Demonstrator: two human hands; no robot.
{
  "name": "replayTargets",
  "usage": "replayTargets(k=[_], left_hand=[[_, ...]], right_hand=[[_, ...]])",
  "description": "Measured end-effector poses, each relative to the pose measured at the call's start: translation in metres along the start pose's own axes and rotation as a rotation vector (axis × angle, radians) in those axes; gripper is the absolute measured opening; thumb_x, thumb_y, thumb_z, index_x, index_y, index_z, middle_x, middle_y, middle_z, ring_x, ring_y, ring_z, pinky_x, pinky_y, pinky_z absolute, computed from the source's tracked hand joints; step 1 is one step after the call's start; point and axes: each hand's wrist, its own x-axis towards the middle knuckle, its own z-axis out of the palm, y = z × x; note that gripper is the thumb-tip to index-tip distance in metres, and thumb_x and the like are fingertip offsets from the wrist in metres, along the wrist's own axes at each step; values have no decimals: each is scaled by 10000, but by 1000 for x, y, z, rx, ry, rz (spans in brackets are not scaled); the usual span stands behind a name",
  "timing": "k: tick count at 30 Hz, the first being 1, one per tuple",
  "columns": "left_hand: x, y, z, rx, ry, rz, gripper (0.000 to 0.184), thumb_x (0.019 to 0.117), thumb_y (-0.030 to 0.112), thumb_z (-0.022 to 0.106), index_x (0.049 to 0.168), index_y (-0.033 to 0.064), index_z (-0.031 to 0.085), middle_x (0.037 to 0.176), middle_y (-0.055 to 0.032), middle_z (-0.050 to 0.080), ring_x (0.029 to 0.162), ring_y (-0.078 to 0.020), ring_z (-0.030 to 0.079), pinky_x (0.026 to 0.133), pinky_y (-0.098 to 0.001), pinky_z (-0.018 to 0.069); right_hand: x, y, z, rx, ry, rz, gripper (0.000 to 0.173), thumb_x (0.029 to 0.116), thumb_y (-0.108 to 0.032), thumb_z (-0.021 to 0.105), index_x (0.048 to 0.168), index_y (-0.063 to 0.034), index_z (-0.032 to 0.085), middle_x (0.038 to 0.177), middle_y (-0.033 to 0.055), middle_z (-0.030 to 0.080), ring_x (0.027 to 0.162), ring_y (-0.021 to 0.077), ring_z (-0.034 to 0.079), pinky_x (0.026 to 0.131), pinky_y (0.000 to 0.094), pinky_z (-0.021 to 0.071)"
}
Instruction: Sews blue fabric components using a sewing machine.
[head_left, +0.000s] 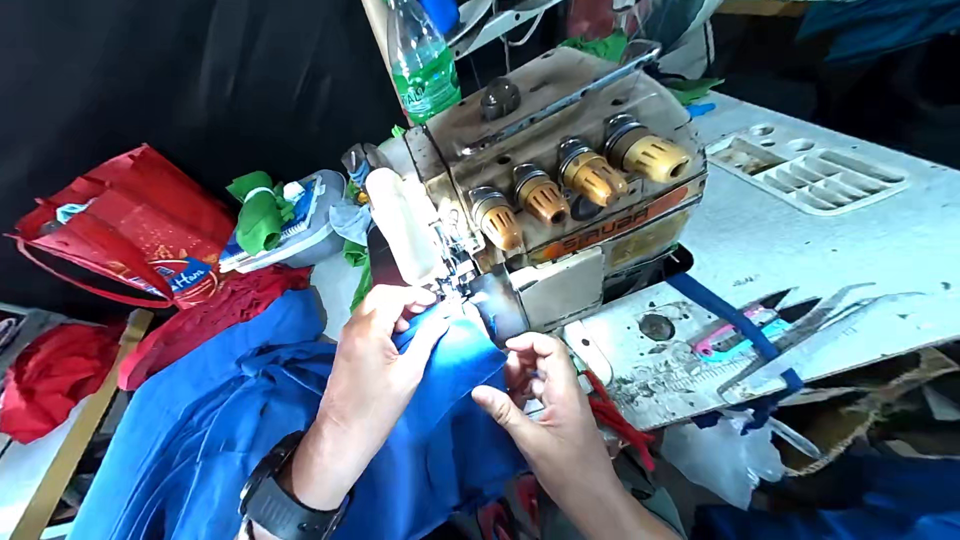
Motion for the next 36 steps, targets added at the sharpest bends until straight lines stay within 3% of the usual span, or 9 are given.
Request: replayTargets(k=[3, 8, 13, 16, 18, 22, 25, 29, 36], left_hand=[[3, 0, -4, 40, -53, -21, 243, 943, 284, 689, 1101, 99, 688, 998, 6, 663, 896, -38, 616, 775, -188, 506], [9, 0, -9, 15, -134, -49, 146, 947, 250, 686, 1030, 131, 705, 850, 63, 646, 715, 11, 585, 641, -139, 490], [12, 3, -12, -36, -202, -118, 42, 960, 178, 670, 964, 145, 696, 748, 78, 630, 621, 15, 562, 564, -144, 468], [11, 4, -14, -46, -210, -99, 84, 994, 181, 615, 963, 143, 683, 801, 73, 632, 682, 16, 582, 613, -149, 490], [6, 6, -19, -124, -204, -127, 111, 1013, 184, 583, 997, 145, 685, 851, 75, 648, 739, 18, 606, 659, -155, 507], [-10, 12, -29, -506, -238, -312, 88, 1034, 183, 548, 1009, 183, 633, 745, 77, 593, 624, -6, 540, 559, -143, 439], [-17, 17, -33, -671, -211, -400, 59, 996, 130, 609, 1030, 163, 643, 786, 46, 626, 675, -32, 581, 613, -168, 492], [-22, 19, -35, -810, -136, -456, 253, 920, 34, 667, 1157, 124, 673, 927, -4, 725, 828, -66, 684, 744, -211, 574], [-34, 19, -32, -814, 51, -458, 172, 948, 48, 673, 1088, 112, 750, 946, 3, 738, 850, -76, 688, 778, -223, 578]], right_hand=[[7, -6, -5, 99, -22, 65, 420, 920, -384, 730, 1214, -151, 541, 963, -45, 628, 845, 27, 653, 715, 177, 575], [12, -10, 0, 192, -6, 27, 274, 934, -185, 709, 1167, -138, 574, 829, -44, 682, 746, 27, 677, 679, 165, 574], [13, -8, 2, 229, 18, -42, 297, 897, -105, 736, 1153, -149, 591, 871, -35, 694, 785, 40, 689, 711, 177, 590], [12, -11, 2, 231, 26, -55, 359, 866, -75, 758, 1171, -151, 583, 861, -41, 697, 791, 40, 692, 727, 181, 592], [10, -12, 1, 231, 18, -63, 391, 846, -66, 770, 1174, -162, 580, 866, -48, 692, 802, 35, 689, 736, 182, 589], [4, -15, -3, 233, -7, -57, 400, 839, -75, 775, 1182, -159, 588, 922, -45, 685, 844, 37, 684, 766, 190, 592], [2, -23, -3, 252, -24, -19, 406, 823, -31, 762, 1187, -67, 583, 938, -11, 707, 855, 50, 698, 773, 213, 598], [-2, -19, 4, 363, -42, -60, 384, 844, -37, 764, 1176, -138, 601, 922, -22, 677, 854, 59, 679, 798, 211, 590], [-6, -27, 2, 336, -72, -48, 294, 888, -89, 753, 1154, -99, 626, 933, -15, 689, 848, 50, 678, 796, 198, 585]])
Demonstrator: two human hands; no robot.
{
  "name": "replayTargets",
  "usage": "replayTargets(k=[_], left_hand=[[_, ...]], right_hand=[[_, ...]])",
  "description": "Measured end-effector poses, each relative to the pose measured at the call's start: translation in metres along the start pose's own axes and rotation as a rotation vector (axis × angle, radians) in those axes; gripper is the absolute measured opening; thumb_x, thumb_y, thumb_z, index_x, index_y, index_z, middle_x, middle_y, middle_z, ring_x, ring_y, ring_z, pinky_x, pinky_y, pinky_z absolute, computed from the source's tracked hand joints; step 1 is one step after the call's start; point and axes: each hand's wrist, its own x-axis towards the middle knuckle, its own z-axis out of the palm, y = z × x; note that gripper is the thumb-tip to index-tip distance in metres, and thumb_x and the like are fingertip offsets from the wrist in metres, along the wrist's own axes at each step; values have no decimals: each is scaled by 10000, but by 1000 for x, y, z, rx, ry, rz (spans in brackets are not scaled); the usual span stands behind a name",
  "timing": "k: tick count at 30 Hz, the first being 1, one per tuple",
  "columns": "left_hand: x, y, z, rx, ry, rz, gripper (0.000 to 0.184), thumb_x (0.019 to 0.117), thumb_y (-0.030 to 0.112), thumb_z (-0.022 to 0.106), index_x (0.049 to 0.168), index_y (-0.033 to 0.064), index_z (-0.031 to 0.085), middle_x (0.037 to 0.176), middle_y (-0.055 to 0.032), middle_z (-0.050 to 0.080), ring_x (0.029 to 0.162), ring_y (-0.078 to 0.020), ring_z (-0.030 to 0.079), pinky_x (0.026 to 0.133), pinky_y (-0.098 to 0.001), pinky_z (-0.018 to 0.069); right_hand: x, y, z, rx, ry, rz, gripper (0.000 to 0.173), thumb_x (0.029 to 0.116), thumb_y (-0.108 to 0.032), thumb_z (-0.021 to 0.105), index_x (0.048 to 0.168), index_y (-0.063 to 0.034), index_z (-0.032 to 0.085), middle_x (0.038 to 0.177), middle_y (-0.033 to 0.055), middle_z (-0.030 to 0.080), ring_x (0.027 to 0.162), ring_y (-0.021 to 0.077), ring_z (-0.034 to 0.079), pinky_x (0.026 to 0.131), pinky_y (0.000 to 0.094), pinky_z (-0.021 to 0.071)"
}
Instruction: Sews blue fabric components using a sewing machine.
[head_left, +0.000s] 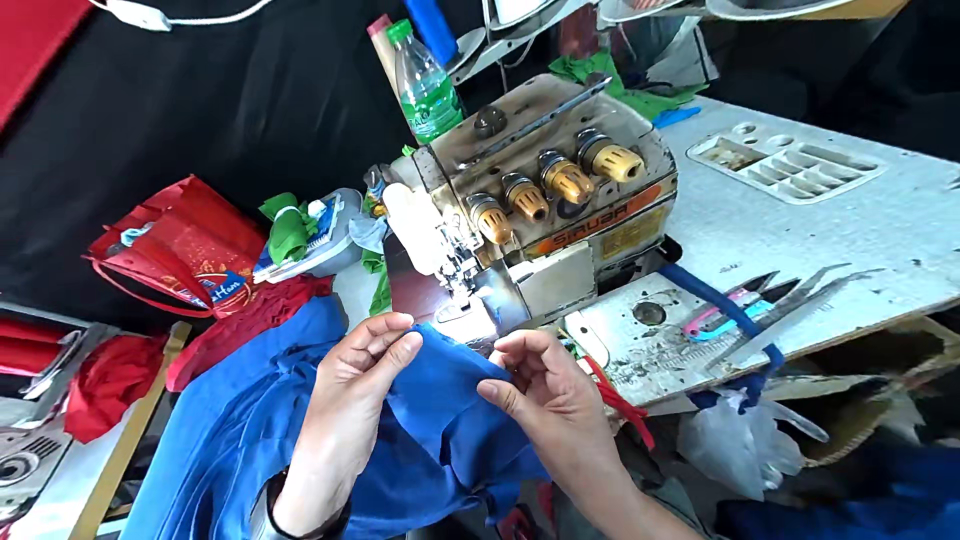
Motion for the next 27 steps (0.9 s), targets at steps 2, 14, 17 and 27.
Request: replayTargets(k=[2, 14, 17, 27], left_hand=[[-2, 1, -2, 1, 16, 37, 175, 934, 55, 692, 1083, 115, 760, 951, 4, 739, 840, -78, 689, 770, -220, 579], [-9, 1, -6, -99, 38, 49, 221, 833, 32, 784, 1013, 160, 774, 865, 30, 737, 784, -32, 692, 713, -192, 590], [-11, 1, -8, -108, 25, 68, 243, 818, 23, 797, 1008, 174, 778, 905, 21, 749, 806, -30, 701, 708, -188, 594], [-19, 2, -6, 20, -46, 95, 276, 795, 94, 832, 1048, 181, 767, 876, 23, 742, 792, -42, 700, 736, -192, 591]], right_hand=[[-1, 2, 0, -2, -3, -15, 261, 895, -114, 751, 1132, -127, 641, 928, -18, 688, 839, 53, 676, 784, 199, 587], [-3, -7, 3, -11, 42, 12, 219, 872, -38, 746, 1075, -64, 670, 907, -27, 723, 808, 14, 693, 763, 165, 589], [-5, 2, 2, -1, 22, -58, 187, 916, -82, 722, 1094, -124, 678, 935, -20, 724, 837, 41, 702, 784, 179, 595], [2, -9, -14, -76, -273, 18, 419, 932, -141, 726, 1303, -62, 549, 1034, -19, 717, 923, 52, 694, 855, 217, 582]])
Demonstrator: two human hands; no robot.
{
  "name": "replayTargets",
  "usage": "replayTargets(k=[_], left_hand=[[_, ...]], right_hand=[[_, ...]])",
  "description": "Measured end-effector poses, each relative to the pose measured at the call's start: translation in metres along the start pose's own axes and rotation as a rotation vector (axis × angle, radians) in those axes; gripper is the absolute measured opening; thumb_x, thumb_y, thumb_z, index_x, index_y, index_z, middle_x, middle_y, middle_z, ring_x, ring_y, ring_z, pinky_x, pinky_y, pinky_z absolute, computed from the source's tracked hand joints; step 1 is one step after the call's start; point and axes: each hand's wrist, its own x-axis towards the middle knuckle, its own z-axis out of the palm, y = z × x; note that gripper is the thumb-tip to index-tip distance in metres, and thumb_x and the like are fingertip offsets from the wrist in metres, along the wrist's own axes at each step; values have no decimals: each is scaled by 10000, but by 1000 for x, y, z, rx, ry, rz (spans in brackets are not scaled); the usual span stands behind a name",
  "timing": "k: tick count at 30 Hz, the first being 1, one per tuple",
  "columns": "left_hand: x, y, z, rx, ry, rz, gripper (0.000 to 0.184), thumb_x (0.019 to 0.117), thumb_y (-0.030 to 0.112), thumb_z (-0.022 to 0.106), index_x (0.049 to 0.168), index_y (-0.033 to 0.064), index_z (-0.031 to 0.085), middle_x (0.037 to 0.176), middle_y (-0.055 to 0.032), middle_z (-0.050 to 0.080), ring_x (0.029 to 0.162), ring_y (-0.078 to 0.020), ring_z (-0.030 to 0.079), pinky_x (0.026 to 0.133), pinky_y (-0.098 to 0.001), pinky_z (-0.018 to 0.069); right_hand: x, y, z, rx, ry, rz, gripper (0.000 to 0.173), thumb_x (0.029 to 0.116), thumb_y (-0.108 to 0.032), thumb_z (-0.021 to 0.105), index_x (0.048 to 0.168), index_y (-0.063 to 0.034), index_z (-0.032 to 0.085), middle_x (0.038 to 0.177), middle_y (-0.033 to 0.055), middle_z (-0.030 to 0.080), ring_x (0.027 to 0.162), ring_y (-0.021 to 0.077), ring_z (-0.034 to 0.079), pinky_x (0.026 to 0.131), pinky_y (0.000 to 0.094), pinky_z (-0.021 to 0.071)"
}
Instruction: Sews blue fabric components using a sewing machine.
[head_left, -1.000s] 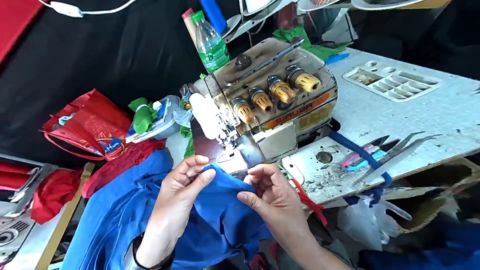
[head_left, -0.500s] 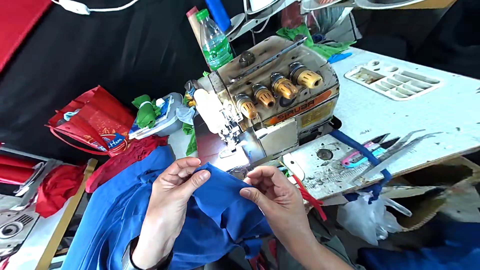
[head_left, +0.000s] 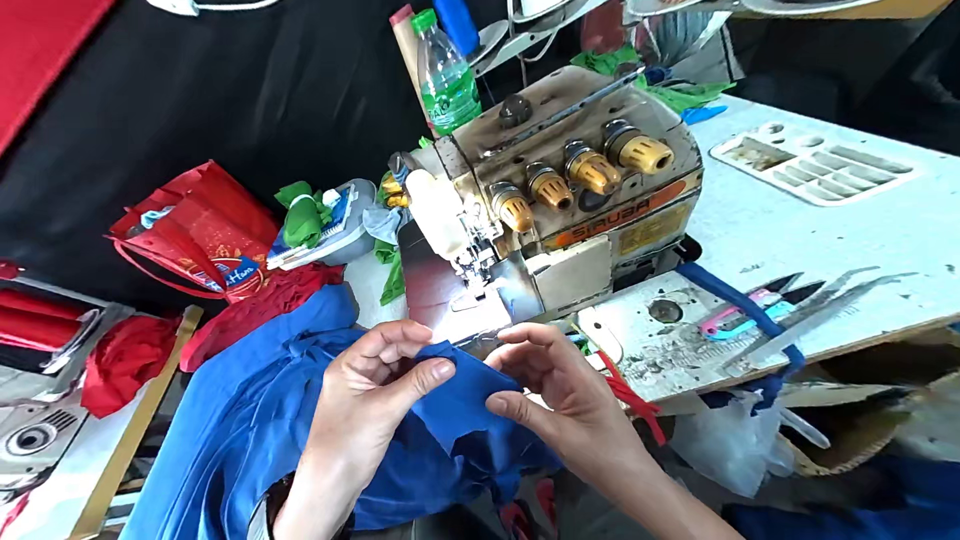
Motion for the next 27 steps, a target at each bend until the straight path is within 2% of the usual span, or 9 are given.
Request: replayTargets(k=[4, 9, 12, 15, 17, 20, 23, 25, 27], left_hand=[[0, 5, 5, 67, 67, -5, 292, 787, -12, 791, 1051, 102, 737, 872, 18, 728, 777, -35, 689, 704, -182, 584], [-1, -6, 0, 117, -19, -7, 185, 897, 80, 729, 1071, 140, 751, 861, 19, 729, 791, -50, 685, 727, -198, 576], [-1, -6, 1, 67, -23, -133, 155, 955, 106, 672, 1085, 135, 751, 901, -5, 729, 810, -73, 679, 740, -223, 567], [-3, -7, 4, -6, -32, -207, 178, 991, 114, 615, 1106, 133, 750, 984, -18, 732, 892, -97, 690, 806, -260, 578], [-5, -8, 4, -35, -58, -171, 188, 1005, 111, 591, 1114, 131, 743, 1018, -22, 724, 938, -103, 683, 846, -270, 572], [-6, -14, 5, -42, -83, -74, 194, 1033, 131, 555, 1097, 130, 738, 994, -12, 710, 914, -80, 669, 835, -250, 562], [-6, -12, 4, -54, -142, -66, 193, 1004, 148, 611, 1179, 129, 689, 1022, -17, 701, 934, -89, 670, 840, -255, 564], [-6, -9, 3, -80, -198, -98, 332, 926, 106, 722, 1248, 123, 641, 1117, -38, 709, 1009, -124, 689, 880, -278, 581], [-6, -2, 4, -48, -178, -112, 310, 886, 43, 747, 1185, 101, 689, 1065, -17, 729, 963, -107, 700, 856, -264, 590]], right_hand=[[1, 10, 1, -161, 17, -154, 239, 975, -171, 673, 1204, -122, 624, 963, -42, 724, 874, 17, 702, 819, 173, 589], [-3, -5, 0, -192, 0, -107, 236, 972, -127, 667, 1152, 23, 639, 971, 47, 745, 873, 24, 707, 825, 177, 584], [-5, 2, -3, -154, -4, -183, 150, 996, -187, 655, 1098, -76, 658, 964, -26, 720, 872, -7, 688, 811, 150, 587], [-5, -1, -6, -137, -59, -220, 125, 1007, -174, 639, 1068, -68, 666, 958, -21, 706, 870, -16, 670, 801, 134, 574], [-5, -1, -7, -153, -95, -233, 135, 1018, -178, 623, 1057, -60, 676, 964, -5, 696, 877, -12, 659, 797, 127, 564], [-5, 0, -6, -184, -123, -223, 149, 1028, -176, 605, 1051, -72, 709, 1001, 3, 695, 915, 3, 658, 813, 130, 561], [-6, 0, -3, -148, -103, -188, 147, 1020, -158, 610, 1049, -67, 722, 1002, 3, 709, 913, 6, 668, 817, 131, 565], [-7, -5, -3, -107, -83, -127, 151, 1010, -134, 624, 1051, -33, 729, 1002, 13, 724, 902, 0, 674, 831, 138, 568], [-7, -15, -3, -84, -68, -66, 156, 994, -77, 635, 1035, 33, 738, 999, 51, 743, 891, 2, 680, 840, 149, 565]])
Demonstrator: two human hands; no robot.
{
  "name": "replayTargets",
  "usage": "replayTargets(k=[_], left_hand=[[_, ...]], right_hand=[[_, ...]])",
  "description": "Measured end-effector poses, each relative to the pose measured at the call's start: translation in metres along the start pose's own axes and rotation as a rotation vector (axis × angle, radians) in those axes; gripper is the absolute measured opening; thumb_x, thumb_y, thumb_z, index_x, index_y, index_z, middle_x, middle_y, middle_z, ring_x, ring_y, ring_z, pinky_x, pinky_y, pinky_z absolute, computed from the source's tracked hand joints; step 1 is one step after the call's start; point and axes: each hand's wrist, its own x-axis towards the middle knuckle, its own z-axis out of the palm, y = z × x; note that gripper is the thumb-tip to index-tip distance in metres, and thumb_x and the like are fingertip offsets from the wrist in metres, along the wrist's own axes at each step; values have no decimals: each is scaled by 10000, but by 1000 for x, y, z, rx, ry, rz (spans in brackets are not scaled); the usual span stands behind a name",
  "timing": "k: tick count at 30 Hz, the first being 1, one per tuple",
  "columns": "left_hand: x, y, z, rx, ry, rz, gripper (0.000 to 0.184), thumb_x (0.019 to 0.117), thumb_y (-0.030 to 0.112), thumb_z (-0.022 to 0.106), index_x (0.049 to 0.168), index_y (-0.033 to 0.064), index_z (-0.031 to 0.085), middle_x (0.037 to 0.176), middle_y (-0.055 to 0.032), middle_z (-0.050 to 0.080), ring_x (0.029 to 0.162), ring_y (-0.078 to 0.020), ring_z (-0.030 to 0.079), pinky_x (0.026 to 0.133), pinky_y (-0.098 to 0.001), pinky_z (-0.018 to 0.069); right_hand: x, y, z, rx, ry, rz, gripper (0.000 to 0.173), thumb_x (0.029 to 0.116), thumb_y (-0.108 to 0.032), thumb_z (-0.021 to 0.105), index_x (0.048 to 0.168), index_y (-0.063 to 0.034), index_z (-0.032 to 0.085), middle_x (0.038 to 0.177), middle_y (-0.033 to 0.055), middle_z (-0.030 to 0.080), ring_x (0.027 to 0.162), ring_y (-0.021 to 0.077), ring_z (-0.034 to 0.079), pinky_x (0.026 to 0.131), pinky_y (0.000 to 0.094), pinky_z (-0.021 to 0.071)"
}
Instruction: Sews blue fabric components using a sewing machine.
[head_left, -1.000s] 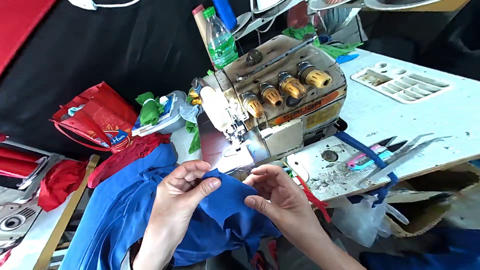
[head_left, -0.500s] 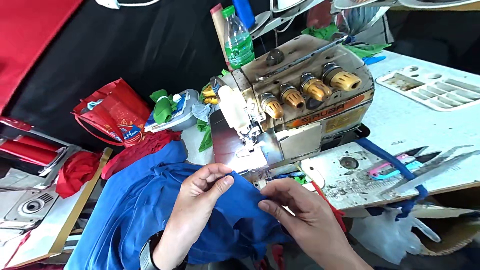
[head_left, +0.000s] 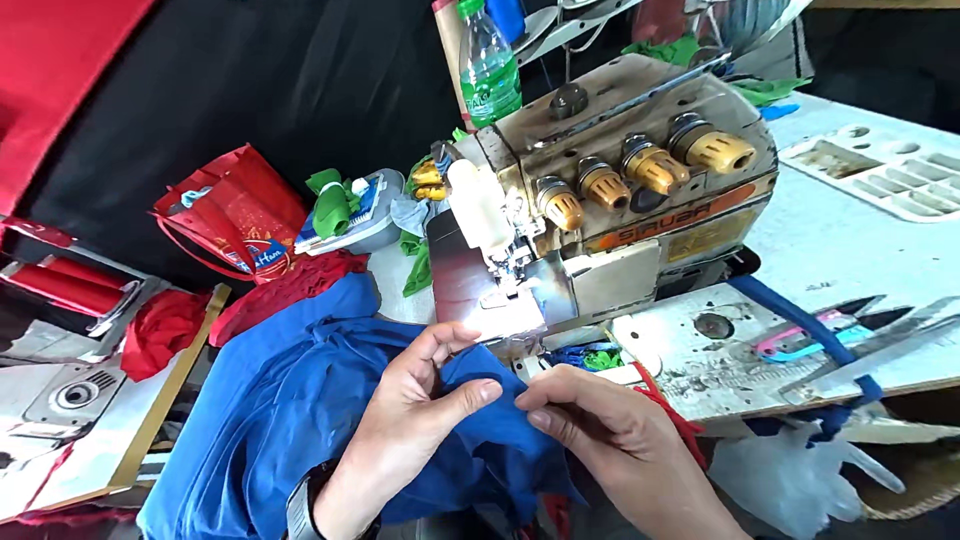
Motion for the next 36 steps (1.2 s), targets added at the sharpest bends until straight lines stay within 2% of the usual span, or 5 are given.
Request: replayTargets(k=[2, 11, 20, 26, 36], left_hand=[[0, 6, 4, 46, 88, 6, 206, 856, 28, 766, 1047, 106, 763, 923, 39, 746, 854, -47, 704, 784, -224, 599], [5, -7, -1, -20, 152, 95, 185, 929, 90, 719, 1105, 133, 760, 999, -12, 751, 909, -70, 702, 809, -224, 583], [21, -3, 4, 92, 204, 167, 196, 897, 20, 733, 1070, 112, 748, 912, 10, 742, 802, -53, 696, 744, -202, 590], [48, -1, 17, 344, 218, 181, 183, 873, 1, 766, 1025, 97, 730, 802, 36, 721, 619, -24, 623, 569, -153, 522], [61, -10, 17, 311, 188, 260, 220, 869, -21, 753, 1063, 74, 714, 880, 45, 748, 757, -8, 692, 699, -149, 579]], right_hand=[[-1, -2, -1, -34, -18, -3, 169, 1005, -86, 623, 1037, 34, 737, 1008, 68, 737, 897, 3, 673, 840, 142, 556], [-5, 12, 3, -9, 25, 43, 353, 983, -170, 673, 1300, -68, 556, 995, -17, 725, 876, 25, 708, 805, 185, 606], [3, 15, -1, -172, 49, -61, 153, 1007, -138, 614, 1071, -11, 669, 952, 44, 724, 851, 0, 671, 796, 133, 554], [12, 20, -18, -80, 57, 153, 166, 968, -111, 641, 1062, -137, 776, 956, -31, 734, 836, 26, 690, 773, 163, 584], [17, 28, -19, -6, 126, 174, 253, 954, -205, 707, 1151, -148, 559, 932, -49, 709, 778, 7, 685, 695, 151, 580]])
